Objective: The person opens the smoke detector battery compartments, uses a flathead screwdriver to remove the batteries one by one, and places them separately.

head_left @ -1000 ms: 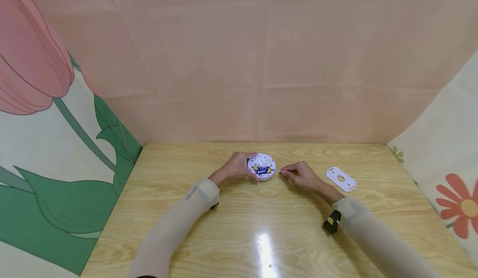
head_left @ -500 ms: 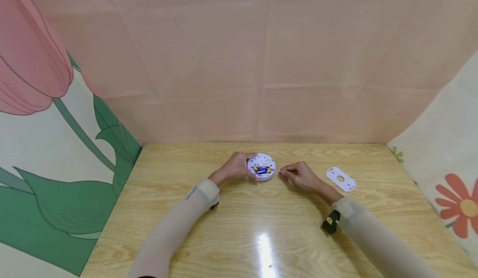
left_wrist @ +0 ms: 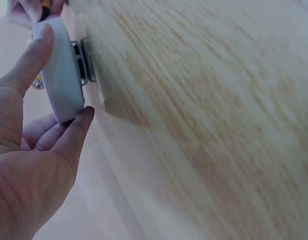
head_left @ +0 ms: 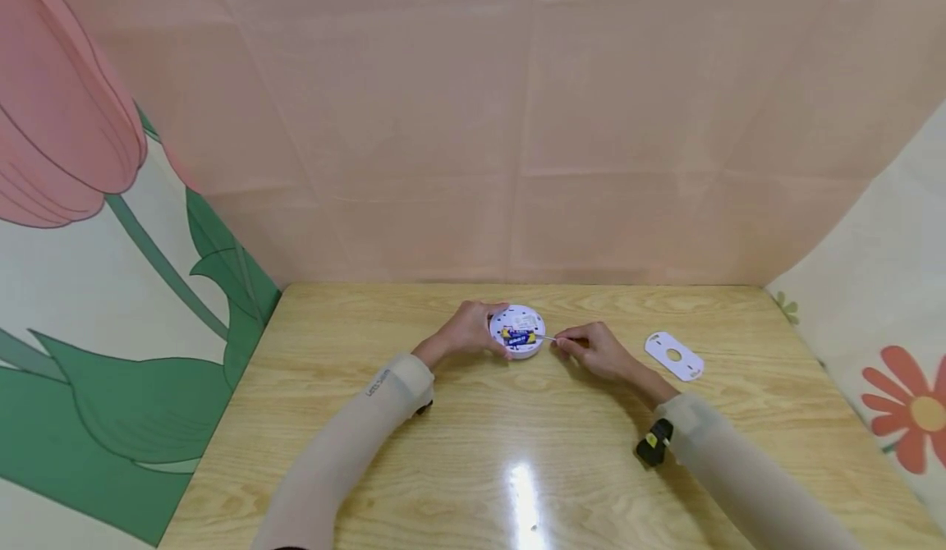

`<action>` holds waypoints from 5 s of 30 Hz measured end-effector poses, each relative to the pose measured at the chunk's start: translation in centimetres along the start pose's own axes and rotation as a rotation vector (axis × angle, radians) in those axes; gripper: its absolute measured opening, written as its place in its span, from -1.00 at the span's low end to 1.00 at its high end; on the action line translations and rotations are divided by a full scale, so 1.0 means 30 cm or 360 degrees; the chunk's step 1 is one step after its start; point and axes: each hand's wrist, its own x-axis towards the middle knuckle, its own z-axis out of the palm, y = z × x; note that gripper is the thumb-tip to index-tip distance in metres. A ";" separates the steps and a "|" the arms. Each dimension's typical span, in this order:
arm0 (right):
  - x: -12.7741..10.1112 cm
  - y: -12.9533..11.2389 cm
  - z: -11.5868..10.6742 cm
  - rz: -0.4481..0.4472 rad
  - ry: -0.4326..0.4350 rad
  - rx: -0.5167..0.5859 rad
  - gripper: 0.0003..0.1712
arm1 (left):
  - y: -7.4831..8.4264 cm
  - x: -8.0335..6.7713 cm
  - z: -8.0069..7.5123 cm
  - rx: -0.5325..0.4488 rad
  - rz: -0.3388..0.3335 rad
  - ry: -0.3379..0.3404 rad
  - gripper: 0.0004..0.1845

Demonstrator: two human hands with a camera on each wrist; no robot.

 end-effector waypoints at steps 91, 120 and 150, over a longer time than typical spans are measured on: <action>0.056 0.174 -0.201 -0.0199 0.0154 -0.0654 -0.87 | 0.002 -0.002 0.003 -0.0086 -0.0027 -0.0010 0.11; 0.039 0.224 -0.218 -0.0138 0.0228 -0.0672 -0.83 | 0.001 -0.001 0.000 -0.0059 -0.0019 -0.0014 0.09; 0.047 0.195 -0.259 0.0099 0.0106 -0.0605 -0.27 | 0.005 -0.001 0.001 -0.0039 -0.0053 -0.0027 0.10</action>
